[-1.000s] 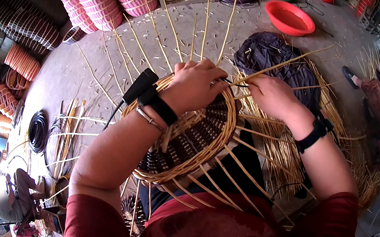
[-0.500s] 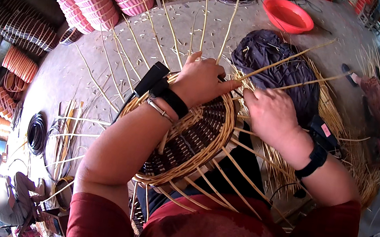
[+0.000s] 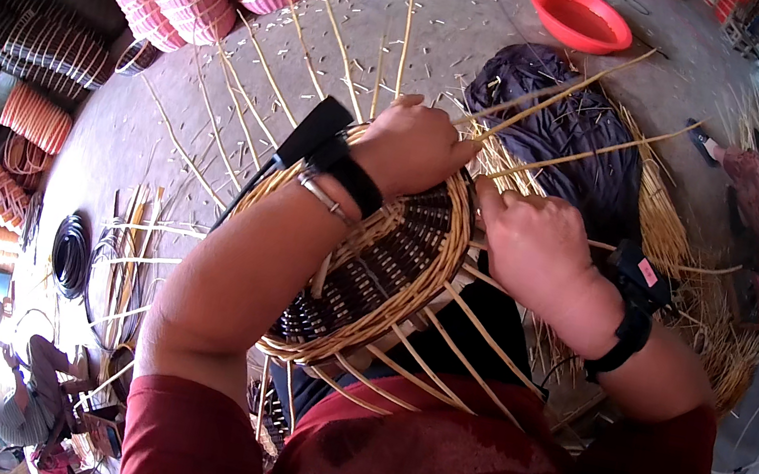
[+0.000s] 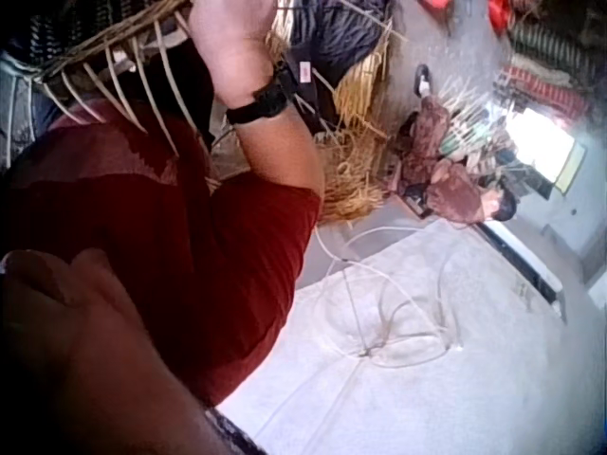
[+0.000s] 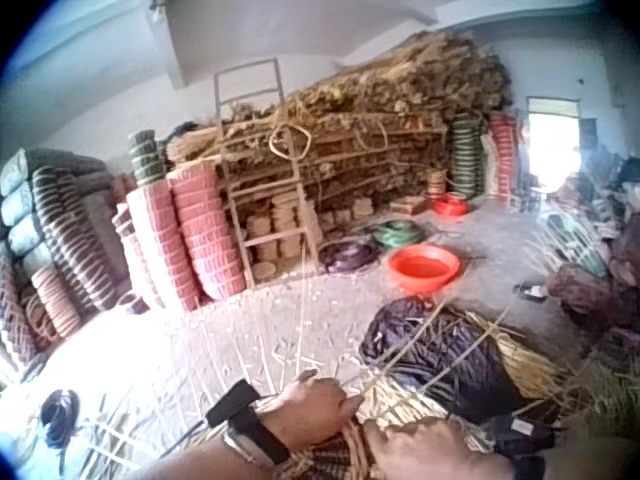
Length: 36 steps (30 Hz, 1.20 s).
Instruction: The person weaves a basket by inserting long wooden sticks into the base and bending them to create the sides of the basket.
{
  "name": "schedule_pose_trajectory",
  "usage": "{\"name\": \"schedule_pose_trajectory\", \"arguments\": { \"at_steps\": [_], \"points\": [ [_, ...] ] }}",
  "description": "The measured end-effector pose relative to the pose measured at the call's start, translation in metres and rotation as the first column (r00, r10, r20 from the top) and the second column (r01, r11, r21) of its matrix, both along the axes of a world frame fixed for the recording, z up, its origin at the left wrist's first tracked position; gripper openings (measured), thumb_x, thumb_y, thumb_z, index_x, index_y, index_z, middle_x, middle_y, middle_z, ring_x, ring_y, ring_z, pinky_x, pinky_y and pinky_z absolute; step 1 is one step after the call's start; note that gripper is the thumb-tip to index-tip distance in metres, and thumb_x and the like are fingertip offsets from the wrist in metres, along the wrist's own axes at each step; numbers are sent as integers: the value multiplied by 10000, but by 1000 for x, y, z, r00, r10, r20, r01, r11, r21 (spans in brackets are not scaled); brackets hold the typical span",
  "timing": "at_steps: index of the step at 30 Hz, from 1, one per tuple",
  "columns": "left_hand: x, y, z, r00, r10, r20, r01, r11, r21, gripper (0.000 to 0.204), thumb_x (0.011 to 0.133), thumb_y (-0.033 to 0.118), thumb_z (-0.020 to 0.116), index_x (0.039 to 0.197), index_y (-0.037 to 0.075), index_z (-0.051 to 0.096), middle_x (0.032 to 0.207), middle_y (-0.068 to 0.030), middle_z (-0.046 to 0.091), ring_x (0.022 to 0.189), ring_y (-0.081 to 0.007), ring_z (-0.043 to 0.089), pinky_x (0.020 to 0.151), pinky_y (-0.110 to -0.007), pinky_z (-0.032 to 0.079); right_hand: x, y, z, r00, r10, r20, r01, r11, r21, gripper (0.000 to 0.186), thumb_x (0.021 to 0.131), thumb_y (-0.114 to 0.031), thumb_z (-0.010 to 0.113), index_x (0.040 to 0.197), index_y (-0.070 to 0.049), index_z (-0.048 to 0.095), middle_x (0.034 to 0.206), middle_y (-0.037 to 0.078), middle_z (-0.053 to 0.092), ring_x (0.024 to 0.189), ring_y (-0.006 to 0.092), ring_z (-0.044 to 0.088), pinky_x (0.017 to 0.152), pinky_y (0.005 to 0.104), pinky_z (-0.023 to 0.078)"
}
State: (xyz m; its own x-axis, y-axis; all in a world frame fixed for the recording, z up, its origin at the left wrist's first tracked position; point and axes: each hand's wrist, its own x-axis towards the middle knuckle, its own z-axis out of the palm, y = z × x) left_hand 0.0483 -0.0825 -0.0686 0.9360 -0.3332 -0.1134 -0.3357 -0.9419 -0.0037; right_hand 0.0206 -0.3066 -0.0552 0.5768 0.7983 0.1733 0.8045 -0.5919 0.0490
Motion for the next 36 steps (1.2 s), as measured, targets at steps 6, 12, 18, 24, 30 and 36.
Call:
{"name": "schedule_pose_trajectory", "arguments": {
  "at_steps": [6,12,18,24,30,36],
  "points": [
    [-24,25,-12,928,-116,354,274,856,-438,576,1083,381,613,1630,265,474,1734,-149,364,1598,-411,323,1290,-580,272,-8,-4,-3,1000,-16,-5,16,1000,-4,607,817,-44,662,1415,13,574,835,125,749,745,338,764,696,467,606],
    [-59,33,-1,928,-329,176,367,889,-273,534,1088,486,562,1575,265,560,1613,-98,528,1592,-354,359,1297,-691,93,-3,-27,7,960,122,-254,-116,993,36,372,926,-105,649,1289,-28,666,826,117,748,784,336,764,718,480,608],
    [-56,15,-4,927,-289,239,361,864,-352,384,1076,435,588,1368,216,704,1362,-69,636,1426,-342,494,1247,-729,179,74,-72,22,901,-242,-359,244,969,-40,299,891,-333,821,1008,-58,822,937,146,752,1002,316,720,962,449,521],
    [-57,16,-8,940,-270,211,333,863,-379,341,1083,401,583,1312,204,741,1324,-110,634,1417,-359,484,1258,-680,140,19,-56,3,876,254,-411,-26,873,487,225,944,-245,788,1012,-31,774,965,140,746,943,358,726,877,447,578],
    [-53,17,-10,939,-255,232,328,868,-372,335,1093,400,568,1309,215,745,1316,-106,628,1407,-333,489,1259,-667,146,-11,-58,-9,944,287,-163,-204,896,395,407,1084,-364,600,1201,-4,749,1188,181,765,1098,375,732,983,462,569],
    [-47,19,-18,943,-237,233,312,871,-379,319,1095,389,563,1294,218,746,1296,-91,636,1383,-313,507,1257,-669,153,5,-66,-13,959,62,-278,-8,981,192,466,1089,-444,553,1127,-28,761,1117,185,758,1074,374,717,1020,496,506]
  ]
}}
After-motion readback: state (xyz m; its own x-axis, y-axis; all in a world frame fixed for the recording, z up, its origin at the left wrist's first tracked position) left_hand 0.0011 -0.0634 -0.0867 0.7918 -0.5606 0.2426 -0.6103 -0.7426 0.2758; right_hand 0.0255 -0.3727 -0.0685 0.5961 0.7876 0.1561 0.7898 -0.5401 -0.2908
